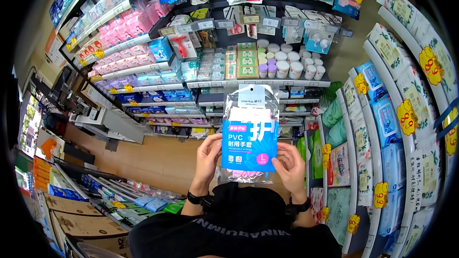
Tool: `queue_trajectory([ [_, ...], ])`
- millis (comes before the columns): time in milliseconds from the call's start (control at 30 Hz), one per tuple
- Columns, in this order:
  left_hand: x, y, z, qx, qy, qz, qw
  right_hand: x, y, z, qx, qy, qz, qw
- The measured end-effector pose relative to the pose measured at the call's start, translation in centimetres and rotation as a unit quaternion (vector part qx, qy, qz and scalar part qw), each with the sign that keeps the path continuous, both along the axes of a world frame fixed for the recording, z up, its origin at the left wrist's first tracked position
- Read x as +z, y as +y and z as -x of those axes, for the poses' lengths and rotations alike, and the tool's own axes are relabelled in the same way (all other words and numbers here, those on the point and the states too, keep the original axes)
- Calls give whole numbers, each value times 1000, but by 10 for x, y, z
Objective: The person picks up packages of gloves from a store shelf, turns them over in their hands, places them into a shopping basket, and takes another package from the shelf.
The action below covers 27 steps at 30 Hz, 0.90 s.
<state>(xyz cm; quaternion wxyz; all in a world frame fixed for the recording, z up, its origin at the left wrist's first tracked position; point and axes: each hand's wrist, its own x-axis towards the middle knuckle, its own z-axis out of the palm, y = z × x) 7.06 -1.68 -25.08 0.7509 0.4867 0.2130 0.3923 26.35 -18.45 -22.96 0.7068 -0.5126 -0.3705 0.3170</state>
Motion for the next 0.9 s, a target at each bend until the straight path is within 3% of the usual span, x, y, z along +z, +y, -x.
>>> queue_trajectory([
  [67,1,-3,3,-2,-3,-38,999,1,0,3,6,6,10,1000],
  [467,4,-2,11,-32,1,0,1000,-1,1,7,-7,7,-16,1000],
  [900,-8,-6,9,-219,18,105,970,-19,-1,7,41,15,74,996],
])
